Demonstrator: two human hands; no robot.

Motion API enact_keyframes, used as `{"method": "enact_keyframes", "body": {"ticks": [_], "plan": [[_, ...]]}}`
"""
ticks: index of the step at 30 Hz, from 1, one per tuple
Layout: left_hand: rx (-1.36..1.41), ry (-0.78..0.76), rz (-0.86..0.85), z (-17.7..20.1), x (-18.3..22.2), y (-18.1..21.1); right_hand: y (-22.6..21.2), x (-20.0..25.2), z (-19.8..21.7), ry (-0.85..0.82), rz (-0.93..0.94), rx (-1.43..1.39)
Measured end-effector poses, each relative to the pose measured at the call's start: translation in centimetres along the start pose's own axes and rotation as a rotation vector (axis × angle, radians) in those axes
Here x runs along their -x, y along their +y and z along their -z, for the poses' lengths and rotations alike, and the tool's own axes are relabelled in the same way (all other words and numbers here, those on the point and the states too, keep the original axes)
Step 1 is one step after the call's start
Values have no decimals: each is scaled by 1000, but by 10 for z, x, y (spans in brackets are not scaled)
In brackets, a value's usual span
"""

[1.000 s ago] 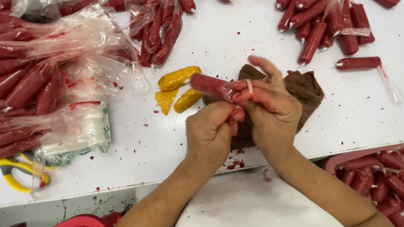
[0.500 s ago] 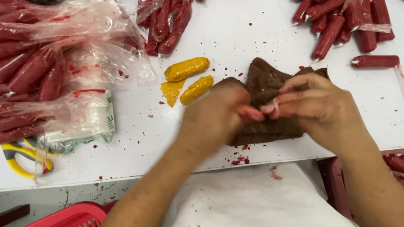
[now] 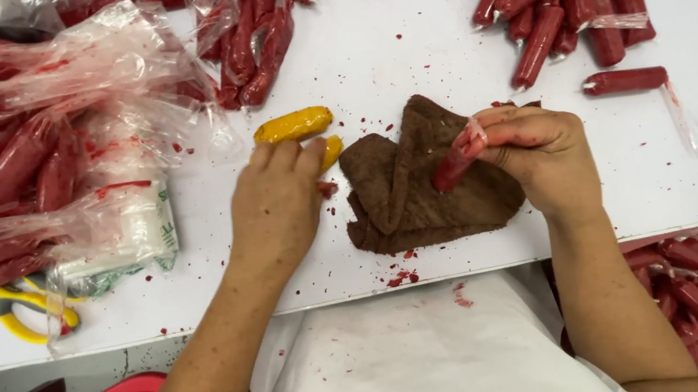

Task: The person wipes red sausages with a brown cloth on a white table. They handle the sausages one by one, rubbing them with the cloth to clean the surface, and place the cleaned items back on the table among other sausages.

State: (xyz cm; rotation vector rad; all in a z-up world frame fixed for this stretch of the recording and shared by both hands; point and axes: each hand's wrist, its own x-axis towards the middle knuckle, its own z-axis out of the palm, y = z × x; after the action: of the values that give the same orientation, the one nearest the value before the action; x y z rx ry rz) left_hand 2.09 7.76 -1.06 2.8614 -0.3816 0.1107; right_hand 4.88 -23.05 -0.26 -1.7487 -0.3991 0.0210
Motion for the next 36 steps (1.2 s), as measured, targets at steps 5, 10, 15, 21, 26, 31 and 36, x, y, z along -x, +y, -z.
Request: {"method": "enact_keyframes", "body": {"ticks": [5,10,15,21,26,31,36], "plan": [[311,370,-104,-11,15,13,14,0,-9,109,60,-173],[483,333,-237,13,26,72,7,2,-4,60,19,-174],[452,276,-318,16,10,91,0,4,-3,27,4,-191],[441,282,-319,27,6,96,0,4,0,28,-22,-159],[454,274,-317,17,1,102,0,2,-4,15,36,-83],[552,342,-170,31,16,83,19,16,23,-28,-31,-68],[73,523,235,17,25,27,109,7,66,-152,-123,-86]]}}
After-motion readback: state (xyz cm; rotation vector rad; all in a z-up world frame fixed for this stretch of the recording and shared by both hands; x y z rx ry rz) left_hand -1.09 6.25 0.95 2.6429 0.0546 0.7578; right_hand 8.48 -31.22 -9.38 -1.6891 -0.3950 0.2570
